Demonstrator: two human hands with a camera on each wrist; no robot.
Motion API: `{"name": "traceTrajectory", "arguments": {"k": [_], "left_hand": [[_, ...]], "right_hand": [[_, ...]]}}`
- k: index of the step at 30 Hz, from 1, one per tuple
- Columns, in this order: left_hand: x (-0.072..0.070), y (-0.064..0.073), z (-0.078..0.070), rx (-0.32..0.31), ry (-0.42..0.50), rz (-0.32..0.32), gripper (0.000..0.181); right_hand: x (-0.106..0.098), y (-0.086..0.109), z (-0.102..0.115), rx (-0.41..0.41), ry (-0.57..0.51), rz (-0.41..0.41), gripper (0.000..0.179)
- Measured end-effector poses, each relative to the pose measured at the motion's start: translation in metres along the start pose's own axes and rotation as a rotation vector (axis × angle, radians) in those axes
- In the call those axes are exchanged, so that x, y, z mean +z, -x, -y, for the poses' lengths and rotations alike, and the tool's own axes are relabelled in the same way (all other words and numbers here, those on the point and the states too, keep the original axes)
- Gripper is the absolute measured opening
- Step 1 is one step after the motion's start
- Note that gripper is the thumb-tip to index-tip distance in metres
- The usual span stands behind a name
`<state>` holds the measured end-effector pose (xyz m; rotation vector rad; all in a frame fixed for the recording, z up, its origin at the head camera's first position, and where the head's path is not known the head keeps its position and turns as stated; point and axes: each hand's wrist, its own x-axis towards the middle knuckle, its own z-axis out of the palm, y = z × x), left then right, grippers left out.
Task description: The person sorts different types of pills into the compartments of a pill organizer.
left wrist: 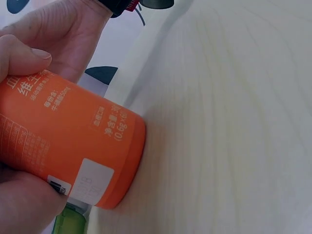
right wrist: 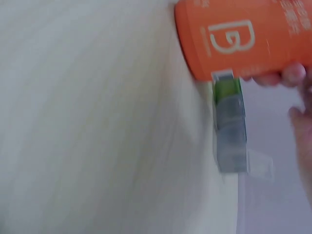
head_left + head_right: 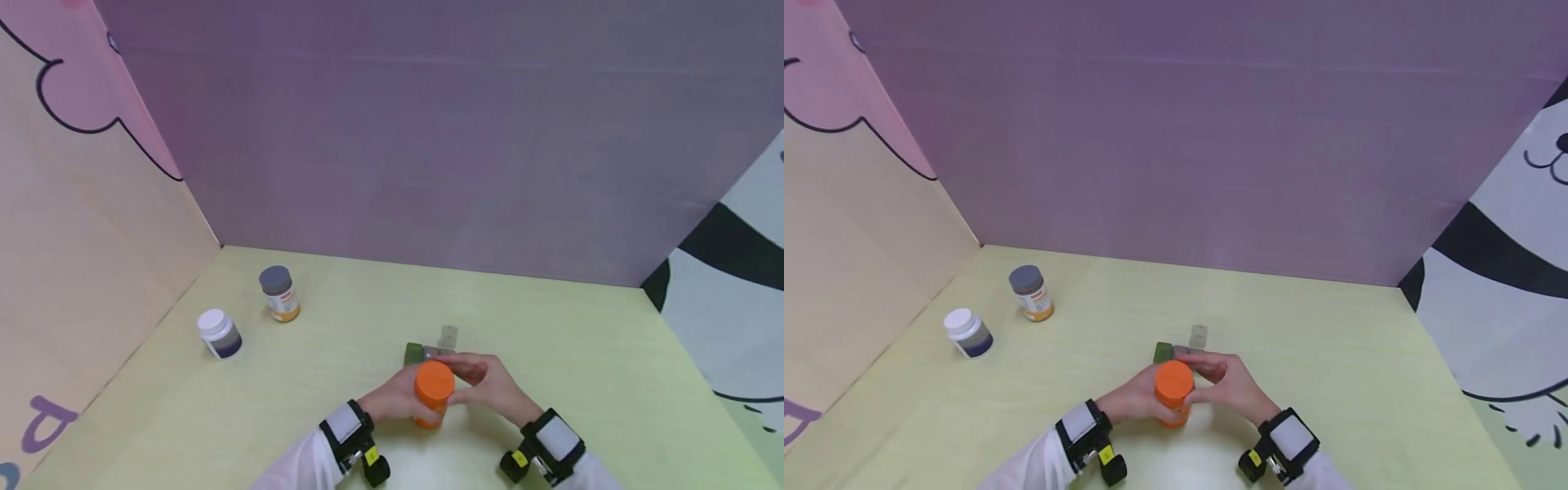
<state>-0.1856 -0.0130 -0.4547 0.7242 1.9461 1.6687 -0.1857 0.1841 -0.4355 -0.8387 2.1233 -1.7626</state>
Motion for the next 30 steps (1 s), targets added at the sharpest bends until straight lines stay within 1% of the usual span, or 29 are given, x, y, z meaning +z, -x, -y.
{"name": "traceTrajectory", "arguments": {"k": [3,4,7,11,14,17,18,20,23,24,25,27,29,30], "left_hand": [[-0.001,0.002,-0.001,-0.011,0.013,-0.001,0.070],[-0.002,0.002,-0.001,-0.014,0.015,-0.001,0.071],[-0.002,0.003,0.000,-0.008,0.023,-0.002,0.072],[-0.002,0.002,0.002,0.008,0.021,-0.008,0.069],[0.000,0.000,0.002,0.025,0.014,-0.015,0.067],[-0.001,-0.002,0.003,0.074,-0.005,0.013,0.065],[-0.001,-0.002,0.003,0.091,-0.030,0.022,0.064],[-0.002,-0.003,0.003,0.148,-0.101,0.055,0.062],[-0.004,-0.004,0.002,0.207,-0.196,0.089,0.060],[-0.005,-0.004,0.002,0.209,-0.210,0.092,0.060],[-0.006,-0.005,0.003,0.216,-0.208,0.108,0.061],[-0.007,-0.005,0.004,0.209,-0.190,0.124,0.064],[-0.006,-0.006,0.004,0.194,-0.164,0.130,0.065],[-0.005,-0.006,0.004,0.187,-0.155,0.122,0.065]], "right_hand": [[-0.004,0.003,0.001,0.070,0.019,-0.061,0.050],[-0.004,0.004,0.002,0.068,0.025,-0.064,0.049],[-0.001,0.004,0.004,0.046,0.030,-0.025,0.052],[0.010,0.001,0.006,-0.008,0.034,0.053,0.064],[0.018,-0.003,0.006,-0.027,0.054,0.068,0.072],[0.025,-0.010,0.005,-0.012,0.085,0.056,0.079],[0.027,-0.011,0.005,-0.007,0.093,0.054,0.081],[0.029,-0.015,0.004,-0.004,0.111,0.055,0.085],[0.030,-0.018,0.003,-0.022,0.133,0.058,0.087],[0.031,-0.019,0.002,-0.031,0.141,0.061,0.088],[0.031,-0.020,0.002,-0.035,0.148,0.060,0.088],[0.030,-0.019,0.003,-0.039,0.155,0.054,0.088],[0.030,-0.018,0.002,-0.030,0.149,0.049,0.087],[0.029,-0.017,0.002,-0.024,0.142,0.046,0.086]]}}
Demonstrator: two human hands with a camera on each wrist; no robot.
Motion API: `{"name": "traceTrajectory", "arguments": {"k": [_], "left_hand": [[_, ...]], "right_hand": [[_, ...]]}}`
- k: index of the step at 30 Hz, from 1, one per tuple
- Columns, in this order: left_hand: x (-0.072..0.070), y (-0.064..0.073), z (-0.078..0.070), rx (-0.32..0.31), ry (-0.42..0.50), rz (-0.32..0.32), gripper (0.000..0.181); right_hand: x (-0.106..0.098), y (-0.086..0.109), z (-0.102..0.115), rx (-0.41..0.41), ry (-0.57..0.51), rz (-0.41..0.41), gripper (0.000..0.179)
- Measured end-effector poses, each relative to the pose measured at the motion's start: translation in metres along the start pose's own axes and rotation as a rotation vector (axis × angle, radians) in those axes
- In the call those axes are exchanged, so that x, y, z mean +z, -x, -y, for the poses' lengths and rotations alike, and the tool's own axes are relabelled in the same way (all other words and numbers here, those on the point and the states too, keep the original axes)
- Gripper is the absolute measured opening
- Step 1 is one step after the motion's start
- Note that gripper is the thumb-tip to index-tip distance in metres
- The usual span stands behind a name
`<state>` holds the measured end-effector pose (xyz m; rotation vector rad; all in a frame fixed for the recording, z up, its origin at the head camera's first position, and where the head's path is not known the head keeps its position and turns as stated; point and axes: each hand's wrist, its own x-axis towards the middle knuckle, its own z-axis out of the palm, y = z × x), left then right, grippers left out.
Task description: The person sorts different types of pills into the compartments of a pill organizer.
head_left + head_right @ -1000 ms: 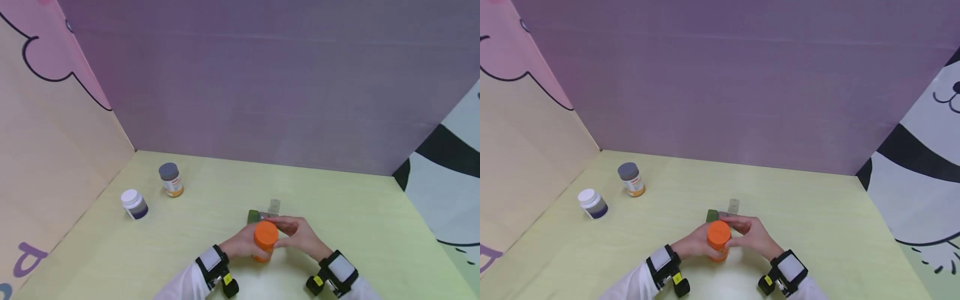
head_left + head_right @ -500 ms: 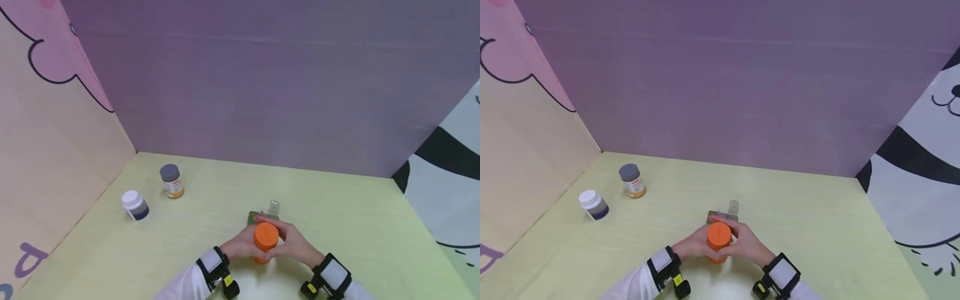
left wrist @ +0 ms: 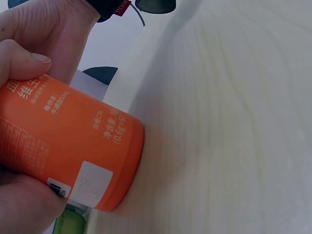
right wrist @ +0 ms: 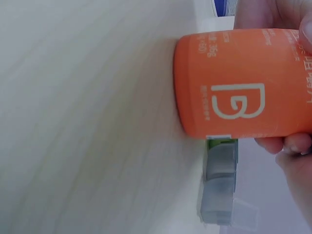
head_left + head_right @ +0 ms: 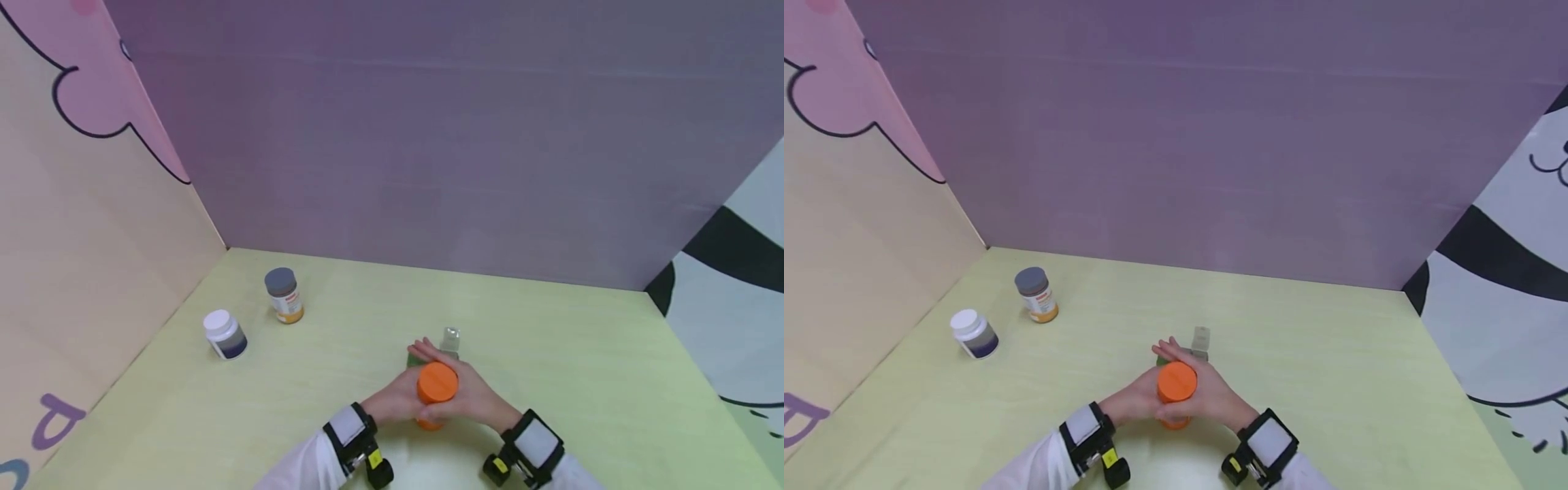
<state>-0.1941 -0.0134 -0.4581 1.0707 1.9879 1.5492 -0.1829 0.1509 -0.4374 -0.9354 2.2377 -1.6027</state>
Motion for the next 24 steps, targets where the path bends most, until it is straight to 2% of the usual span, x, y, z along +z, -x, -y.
{"name": "traceTrajectory", "arguments": {"k": [3,6,9,13,20,24], "left_hand": [[0.003,0.000,-0.001,-0.031,0.032,-0.035,0.066],[0.005,0.001,-0.003,-0.085,0.086,-0.100,0.064],[0.006,0.003,-0.004,-0.130,0.149,-0.135,0.058],[0.007,0.005,-0.006,-0.164,0.181,-0.141,0.052],[0.008,0.006,-0.008,-0.187,0.169,-0.133,0.065],[0.007,0.006,-0.008,-0.193,0.170,-0.138,0.069]], "right_hand": [[-0.003,0.004,0.000,0.018,-0.026,0.000,0.083],[-0.008,0.008,0.000,0.006,-0.028,0.001,0.080],[-0.015,0.012,0.001,-0.017,-0.034,-0.002,0.077],[-0.023,0.016,0.001,-0.032,-0.073,-0.001,0.072],[-0.030,0.022,0.004,0.014,-0.046,-0.016,0.057],[-0.030,0.023,0.008,0.032,-0.057,0.026,0.060]]}}
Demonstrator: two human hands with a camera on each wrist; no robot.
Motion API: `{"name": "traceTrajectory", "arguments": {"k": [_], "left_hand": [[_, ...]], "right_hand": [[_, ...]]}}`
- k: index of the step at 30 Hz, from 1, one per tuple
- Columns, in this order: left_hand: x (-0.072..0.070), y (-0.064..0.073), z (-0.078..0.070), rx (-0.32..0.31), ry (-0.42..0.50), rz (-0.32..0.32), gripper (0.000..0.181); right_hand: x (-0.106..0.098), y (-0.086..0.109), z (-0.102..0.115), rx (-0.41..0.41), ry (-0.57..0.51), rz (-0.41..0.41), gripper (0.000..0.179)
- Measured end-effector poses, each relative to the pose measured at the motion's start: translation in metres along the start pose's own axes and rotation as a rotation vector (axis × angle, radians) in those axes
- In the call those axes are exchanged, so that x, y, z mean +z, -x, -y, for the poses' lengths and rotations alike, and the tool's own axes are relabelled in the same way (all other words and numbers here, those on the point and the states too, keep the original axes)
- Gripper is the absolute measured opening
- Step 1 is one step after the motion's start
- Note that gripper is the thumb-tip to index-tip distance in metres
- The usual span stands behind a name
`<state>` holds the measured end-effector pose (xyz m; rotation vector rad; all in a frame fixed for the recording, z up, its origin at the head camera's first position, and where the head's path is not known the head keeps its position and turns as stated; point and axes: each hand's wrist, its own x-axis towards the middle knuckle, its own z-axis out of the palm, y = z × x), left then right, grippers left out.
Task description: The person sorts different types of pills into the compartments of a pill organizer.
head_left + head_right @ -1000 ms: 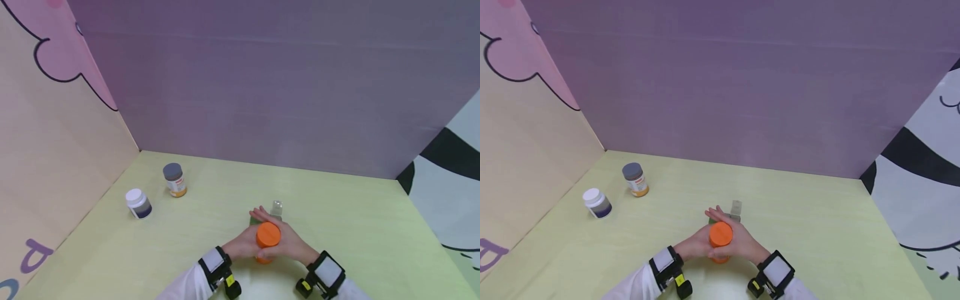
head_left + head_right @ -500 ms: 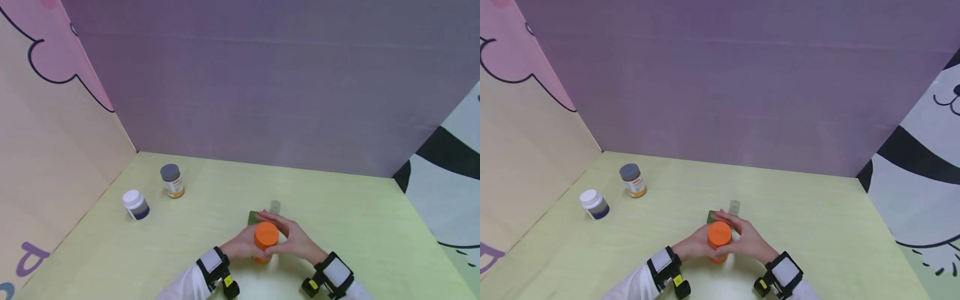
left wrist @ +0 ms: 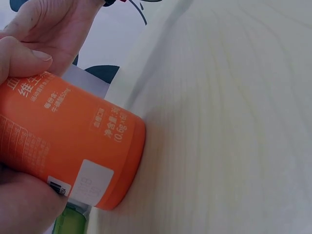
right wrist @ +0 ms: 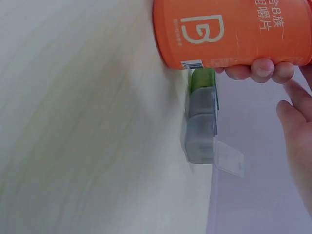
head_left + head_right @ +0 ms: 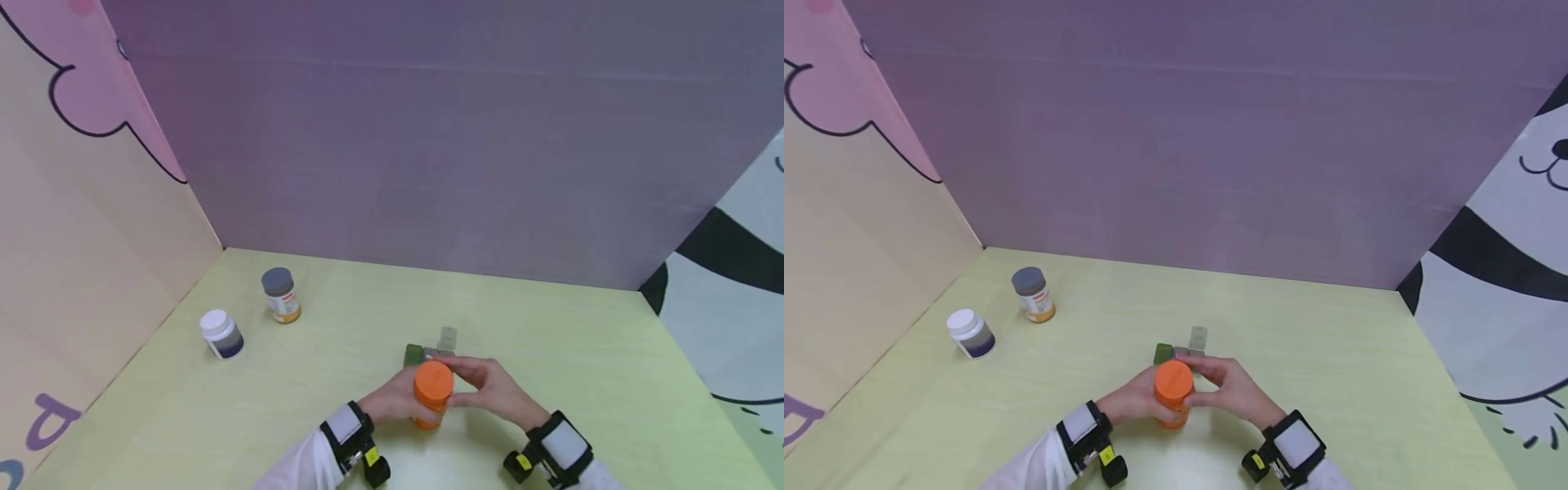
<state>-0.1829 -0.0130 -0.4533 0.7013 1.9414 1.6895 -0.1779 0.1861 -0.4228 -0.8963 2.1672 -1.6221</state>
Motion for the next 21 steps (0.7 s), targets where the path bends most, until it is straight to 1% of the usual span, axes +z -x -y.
{"name": "traceTrajectory", "arguments": {"k": [4,7,10,13,17,19,21], "left_hand": [[-0.002,-0.002,0.000,0.010,-0.014,-0.013,0.068],[-0.003,-0.003,0.001,0.027,-0.017,-0.014,0.065],[-0.004,-0.005,0.004,0.057,-0.031,0.004,0.064],[-0.005,-0.006,0.006,0.110,-0.077,0.036,0.064],[-0.006,-0.007,0.008,0.207,-0.219,0.086,0.063],[-0.006,-0.007,0.008,0.229,-0.240,0.101,0.062],[-0.007,-0.006,0.008,0.229,-0.220,0.113,0.063]], "right_hand": [[0.006,-0.004,0.003,-0.016,-0.011,0.037,0.068],[0.013,-0.009,0.004,-0.023,0.002,0.030,0.072],[0.019,-0.013,0.003,-0.018,0.022,0.014,0.076],[0.023,-0.017,0.000,-0.018,0.044,0.003,0.080],[0.026,-0.020,-0.002,-0.029,0.063,-0.004,0.081],[0.026,-0.021,-0.001,-0.032,0.066,-0.008,0.081],[0.027,-0.022,0.000,-0.028,0.066,-0.009,0.080]]}}
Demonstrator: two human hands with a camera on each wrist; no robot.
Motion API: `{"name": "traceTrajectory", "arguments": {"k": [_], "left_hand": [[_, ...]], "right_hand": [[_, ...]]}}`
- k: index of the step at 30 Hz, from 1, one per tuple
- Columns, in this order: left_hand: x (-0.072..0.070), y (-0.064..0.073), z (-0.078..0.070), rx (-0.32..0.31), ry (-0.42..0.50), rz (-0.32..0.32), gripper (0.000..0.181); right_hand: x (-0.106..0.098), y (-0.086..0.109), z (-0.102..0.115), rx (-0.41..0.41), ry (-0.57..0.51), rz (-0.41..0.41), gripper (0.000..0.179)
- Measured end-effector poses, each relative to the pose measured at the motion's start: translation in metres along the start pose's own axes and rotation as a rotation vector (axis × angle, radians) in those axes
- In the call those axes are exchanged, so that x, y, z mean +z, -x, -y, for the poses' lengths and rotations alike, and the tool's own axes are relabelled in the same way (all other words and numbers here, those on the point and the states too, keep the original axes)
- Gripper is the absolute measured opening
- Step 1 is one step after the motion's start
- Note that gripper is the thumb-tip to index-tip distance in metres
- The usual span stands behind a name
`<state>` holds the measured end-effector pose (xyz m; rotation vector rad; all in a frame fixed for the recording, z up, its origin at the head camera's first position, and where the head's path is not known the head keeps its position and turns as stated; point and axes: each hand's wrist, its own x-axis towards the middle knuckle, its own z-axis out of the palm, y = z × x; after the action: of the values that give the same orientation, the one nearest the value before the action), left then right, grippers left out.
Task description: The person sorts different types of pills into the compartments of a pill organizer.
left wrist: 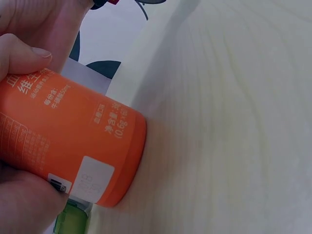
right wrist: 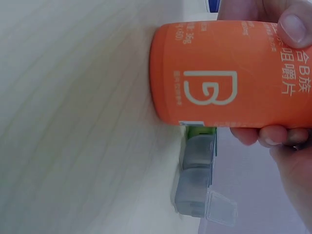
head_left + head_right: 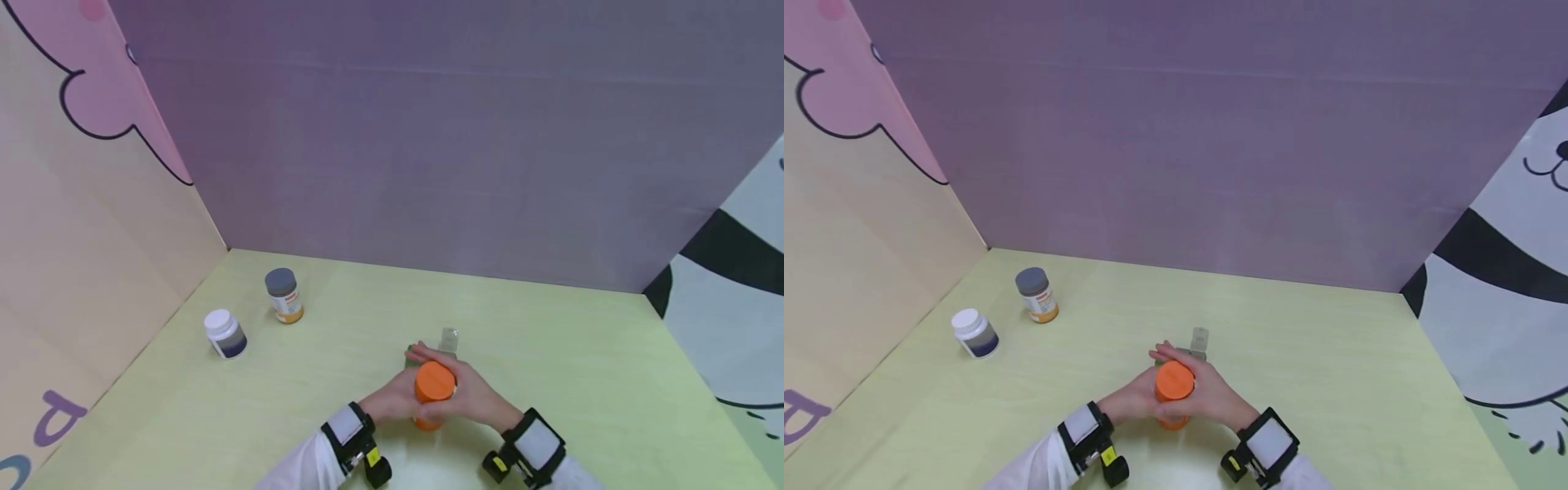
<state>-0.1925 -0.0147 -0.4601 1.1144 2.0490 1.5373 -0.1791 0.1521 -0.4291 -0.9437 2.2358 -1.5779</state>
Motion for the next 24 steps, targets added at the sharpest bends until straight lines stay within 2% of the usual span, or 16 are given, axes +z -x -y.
{"name": "traceTrajectory", "arguments": {"k": [4,11,15,18,21,24], "left_hand": [[0.000,0.001,-0.002,-0.031,0.084,0.008,0.066],[-0.001,0.000,-0.005,-0.023,0.037,0.035,0.063],[-0.001,0.000,-0.004,-0.007,0.084,0.050,0.061],[-0.001,0.000,-0.002,0.000,0.126,0.056,0.065],[0.000,0.000,-0.003,-0.063,0.164,0.003,0.068],[0.001,0.002,-0.005,-0.135,0.189,-0.053,0.068]], "right_hand": [[0.001,0.001,0.002,0.030,0.004,-0.007,0.078],[0.002,-0.002,0.003,0.067,-0.058,-0.043,0.058],[0.001,0.000,0.004,0.071,-0.061,-0.035,0.052],[-0.003,0.003,0.006,0.057,-0.035,-0.027,0.050],[-0.007,0.005,0.009,0.020,0.042,-0.035,0.051],[-0.010,0.005,0.012,-0.021,0.187,-0.059,0.054]]}}
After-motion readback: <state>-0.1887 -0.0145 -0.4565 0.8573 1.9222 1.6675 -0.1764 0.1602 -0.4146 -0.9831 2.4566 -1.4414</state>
